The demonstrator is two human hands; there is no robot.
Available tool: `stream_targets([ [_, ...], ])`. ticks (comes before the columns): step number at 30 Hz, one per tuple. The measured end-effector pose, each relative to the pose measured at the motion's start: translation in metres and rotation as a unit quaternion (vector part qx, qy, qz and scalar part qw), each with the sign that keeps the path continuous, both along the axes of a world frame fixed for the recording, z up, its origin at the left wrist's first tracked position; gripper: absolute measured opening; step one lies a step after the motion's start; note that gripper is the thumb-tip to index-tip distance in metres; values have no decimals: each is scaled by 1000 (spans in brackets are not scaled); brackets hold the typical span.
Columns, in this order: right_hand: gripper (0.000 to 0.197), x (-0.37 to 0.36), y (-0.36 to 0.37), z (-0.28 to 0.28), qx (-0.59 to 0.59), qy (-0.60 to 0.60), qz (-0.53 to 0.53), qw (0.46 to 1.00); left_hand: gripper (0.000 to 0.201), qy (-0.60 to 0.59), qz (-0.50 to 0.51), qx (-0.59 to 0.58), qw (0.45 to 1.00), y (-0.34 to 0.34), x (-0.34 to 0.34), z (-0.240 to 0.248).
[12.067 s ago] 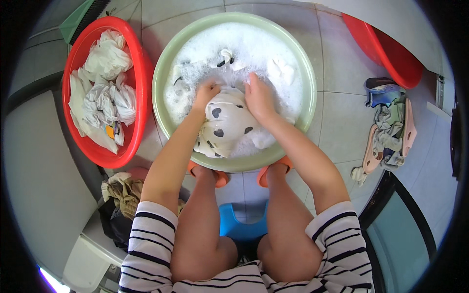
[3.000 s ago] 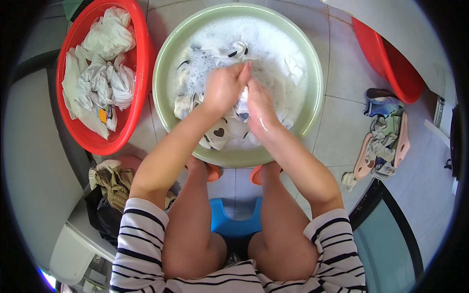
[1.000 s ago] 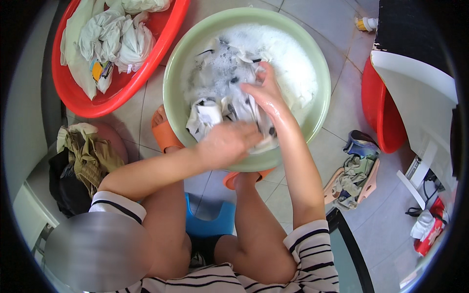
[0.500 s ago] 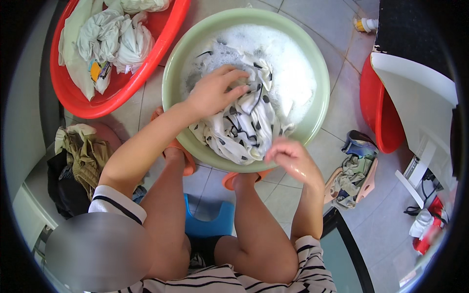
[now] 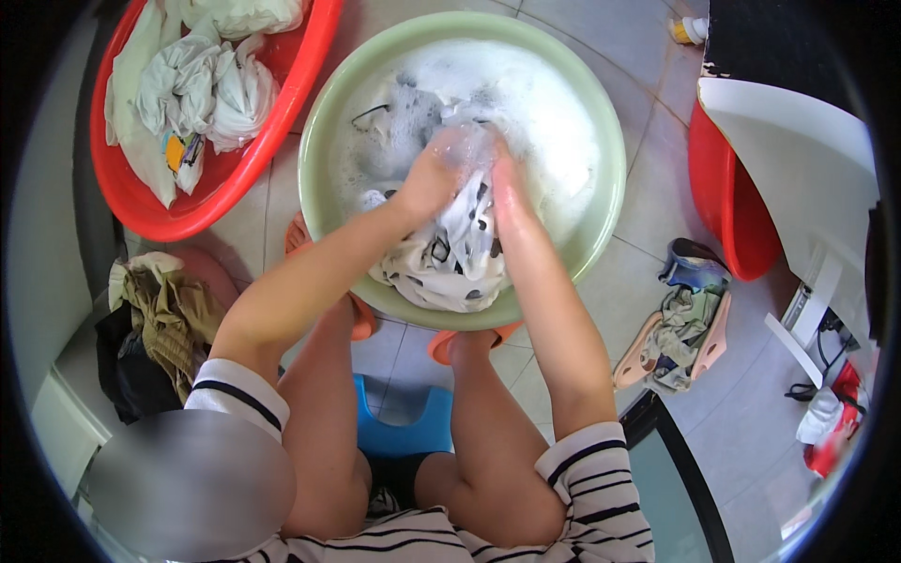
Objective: The person hand-washes clothes in a green basin filled with soapy water. They scrub, rinse, and wring out a white garment with black patterns, then place it into a red basin containing other wet clothes.
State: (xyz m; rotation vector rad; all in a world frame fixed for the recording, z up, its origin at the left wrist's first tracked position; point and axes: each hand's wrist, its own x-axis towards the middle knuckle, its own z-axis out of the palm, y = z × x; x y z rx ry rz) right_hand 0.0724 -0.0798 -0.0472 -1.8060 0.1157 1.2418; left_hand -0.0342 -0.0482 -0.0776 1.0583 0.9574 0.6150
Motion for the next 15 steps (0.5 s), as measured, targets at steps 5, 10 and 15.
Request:
stream_targets([
  [5, 38, 0, -15, 32, 137, 169, -76, 973, 25, 133, -180, 238, 945, -10, 0, 84],
  [10, 43, -20, -17, 48, 98, 166, -100, 976, 28, 214, -217, 353, 885, 22, -1, 74],
  [15, 44, -4, -35, 61, 57, -77, 10, 995, 36, 298, -227, 320, 870, 44, -12, 66],
])
